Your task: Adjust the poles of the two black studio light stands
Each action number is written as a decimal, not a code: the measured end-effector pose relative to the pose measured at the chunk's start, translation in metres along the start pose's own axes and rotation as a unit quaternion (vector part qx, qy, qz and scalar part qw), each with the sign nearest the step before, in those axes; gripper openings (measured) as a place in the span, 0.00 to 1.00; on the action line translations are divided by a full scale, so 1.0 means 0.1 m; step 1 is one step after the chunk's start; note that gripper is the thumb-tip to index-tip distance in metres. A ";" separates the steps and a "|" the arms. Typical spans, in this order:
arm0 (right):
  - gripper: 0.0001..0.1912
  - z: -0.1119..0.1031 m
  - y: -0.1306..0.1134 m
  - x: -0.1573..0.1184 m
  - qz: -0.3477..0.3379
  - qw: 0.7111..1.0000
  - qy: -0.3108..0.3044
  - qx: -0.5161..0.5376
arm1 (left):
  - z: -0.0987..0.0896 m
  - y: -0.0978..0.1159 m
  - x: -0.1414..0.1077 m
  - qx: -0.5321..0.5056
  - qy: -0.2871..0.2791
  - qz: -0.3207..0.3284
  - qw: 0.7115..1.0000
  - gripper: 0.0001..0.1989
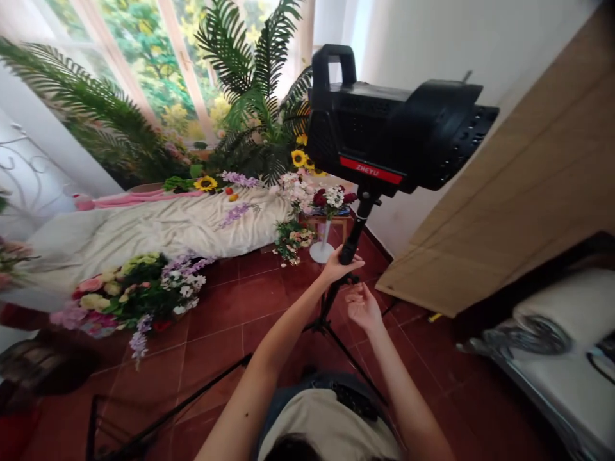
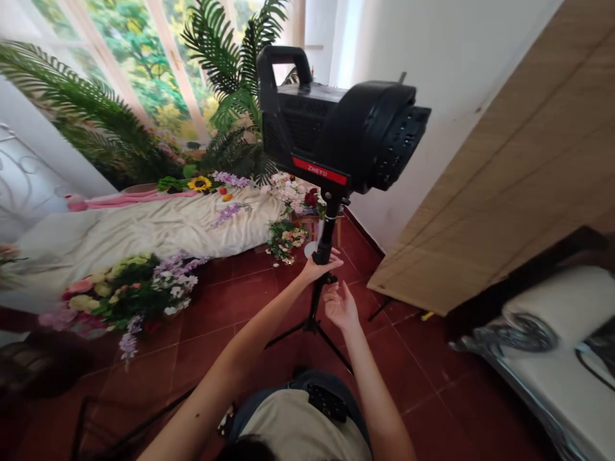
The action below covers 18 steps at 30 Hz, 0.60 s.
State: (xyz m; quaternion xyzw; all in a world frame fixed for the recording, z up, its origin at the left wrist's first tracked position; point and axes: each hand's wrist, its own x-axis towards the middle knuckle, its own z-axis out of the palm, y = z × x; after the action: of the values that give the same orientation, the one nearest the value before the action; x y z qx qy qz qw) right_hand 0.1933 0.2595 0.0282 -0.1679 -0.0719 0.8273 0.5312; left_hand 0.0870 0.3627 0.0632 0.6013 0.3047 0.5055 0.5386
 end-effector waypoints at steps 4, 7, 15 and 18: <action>0.13 0.02 -0.10 0.04 0.005 1.000 0.010 0.013 | 0.11 -0.07 0.07 0.044 0.026 -0.055 0.997 0.19; 0.14 0.05 -0.12 0.08 -0.003 1.000 0.003 -0.008 | 0.12 -0.12 0.06 0.072 0.070 -0.074 0.992 0.19; 0.08 0.05 -0.21 0.21 0.051 0.997 -0.053 0.037 | 0.19 -0.26 0.09 0.088 0.162 -0.092 0.979 0.15; 0.07 -0.01 -0.24 0.22 0.088 0.989 -0.058 0.106 | 0.22 -0.31 0.11 0.084 0.174 -0.092 0.977 0.13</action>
State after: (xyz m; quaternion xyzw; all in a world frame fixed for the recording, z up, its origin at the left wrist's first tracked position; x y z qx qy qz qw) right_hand 0.2056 0.2896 0.0304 -0.0681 0.0008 0.8823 0.4658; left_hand 0.1164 0.3726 0.0384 0.5167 0.4891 0.5236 0.4687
